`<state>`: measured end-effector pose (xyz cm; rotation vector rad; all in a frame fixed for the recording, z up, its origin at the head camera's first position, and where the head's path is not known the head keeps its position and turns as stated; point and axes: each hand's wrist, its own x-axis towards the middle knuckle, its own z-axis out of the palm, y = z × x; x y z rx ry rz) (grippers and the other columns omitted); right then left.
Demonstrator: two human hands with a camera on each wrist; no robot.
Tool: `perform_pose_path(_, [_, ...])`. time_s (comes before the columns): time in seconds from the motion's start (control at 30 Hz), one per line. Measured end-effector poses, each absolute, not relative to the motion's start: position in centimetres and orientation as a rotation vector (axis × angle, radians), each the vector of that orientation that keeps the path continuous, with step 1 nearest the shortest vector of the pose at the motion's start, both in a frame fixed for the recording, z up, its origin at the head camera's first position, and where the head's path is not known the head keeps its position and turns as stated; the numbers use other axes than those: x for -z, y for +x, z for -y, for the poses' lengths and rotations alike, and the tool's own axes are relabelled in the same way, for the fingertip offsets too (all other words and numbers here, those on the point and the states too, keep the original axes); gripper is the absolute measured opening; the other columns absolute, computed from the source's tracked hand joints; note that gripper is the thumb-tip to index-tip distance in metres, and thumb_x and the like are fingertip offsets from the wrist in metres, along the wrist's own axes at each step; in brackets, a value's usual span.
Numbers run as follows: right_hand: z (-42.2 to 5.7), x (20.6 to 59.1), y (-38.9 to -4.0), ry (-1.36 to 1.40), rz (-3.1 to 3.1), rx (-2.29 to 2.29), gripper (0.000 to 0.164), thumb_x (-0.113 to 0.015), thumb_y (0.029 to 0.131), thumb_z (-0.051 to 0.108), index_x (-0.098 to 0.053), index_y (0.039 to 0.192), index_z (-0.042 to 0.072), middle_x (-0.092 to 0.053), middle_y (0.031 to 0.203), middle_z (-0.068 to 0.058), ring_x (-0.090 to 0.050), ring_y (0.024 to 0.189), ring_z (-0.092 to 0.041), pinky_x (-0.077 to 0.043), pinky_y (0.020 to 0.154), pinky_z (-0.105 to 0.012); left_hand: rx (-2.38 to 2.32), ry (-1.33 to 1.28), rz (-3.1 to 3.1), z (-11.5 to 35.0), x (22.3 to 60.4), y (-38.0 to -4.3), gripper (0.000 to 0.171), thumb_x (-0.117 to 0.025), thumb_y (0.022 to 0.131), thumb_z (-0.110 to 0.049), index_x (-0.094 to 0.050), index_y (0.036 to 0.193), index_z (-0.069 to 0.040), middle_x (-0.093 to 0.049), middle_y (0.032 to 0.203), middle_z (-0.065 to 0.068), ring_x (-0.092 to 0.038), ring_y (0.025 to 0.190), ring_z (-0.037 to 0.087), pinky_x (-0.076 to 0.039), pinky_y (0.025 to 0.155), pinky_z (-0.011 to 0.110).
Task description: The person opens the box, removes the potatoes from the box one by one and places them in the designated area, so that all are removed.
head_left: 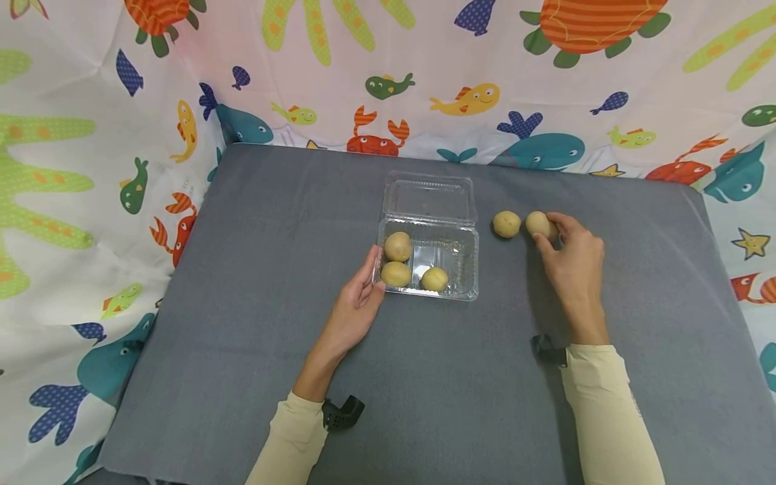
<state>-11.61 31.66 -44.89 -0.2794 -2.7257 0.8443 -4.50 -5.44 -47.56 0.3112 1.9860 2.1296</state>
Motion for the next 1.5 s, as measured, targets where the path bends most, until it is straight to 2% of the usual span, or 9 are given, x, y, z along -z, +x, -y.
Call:
perform_pose_path(0.43, [-32.0, 45.0, -11.7, -0.259, 2.755, -0.816, 0.041, -0.081, 0.095, 0.013, -0.071, 0.133, 0.0, -0.07, 0.129, -0.026, -0.067, 0.123, -0.044, -0.052, 0.102, -0.061, -2.14, 0.311, -1.979, 5.4, 47.6, -4.5, 0.066, -0.045, 0.112, 0.0, -0.013, 0.169, -0.005, -0.015, 0.176, 0.009, -0.017, 0.16, 0.014, -0.023, 0.127, 0.041])
perform_pose_path(0.77, [-31.9, 44.9, -11.5, -0.249, 2.78, -0.79, 0.044, -0.081, 0.096, 0.014, -0.069, 0.135, -0.001, -0.069, 0.131, -0.027, -0.065, 0.124, -0.048, -0.05, 0.102, -0.062, -2.134, 0.304, -1.98, 5.4, 47.6, -4.4, 0.065, -0.044, 0.112, 0.0, -0.013, 0.169, -0.005, -0.016, 0.176, 0.007, -0.017, 0.16, 0.009, -0.024, 0.126, 0.032])
perform_pose_path(1.23, [-31.6, 44.0, -11.1, -0.268, 2.817, -0.727, 0.05, -0.079, 0.097, 0.014, -0.064, 0.142, 0.0, -0.065, 0.137, -0.028, -0.061, 0.123, -0.055, -0.045, 0.104, -0.067, -2.139, 0.317, -1.973, 5.4, 47.6, -4.4, 0.065, -0.045, 0.112, 0.0, -0.013, 0.169, -0.005, -0.015, 0.176, 0.006, -0.016, 0.16, 0.009, -0.023, 0.125, 0.027])
perform_pose_path(1.5, [-30.6, 41.7, -10.5, -0.303, 2.806, -0.787, 0.057, -0.077, 0.1, 0.025, -0.059, 0.151, 0.008, -0.061, 0.146, -0.023, -0.057, 0.136, -0.045, -0.045, 0.113, -0.062, -2.13, 0.319, -1.983, 5.5, 47.6, -4.5, 0.065, -0.045, 0.112, -0.001, -0.014, 0.169, -0.006, -0.016, 0.176, 0.006, -0.017, 0.16, 0.01, -0.023, 0.126, 0.029])
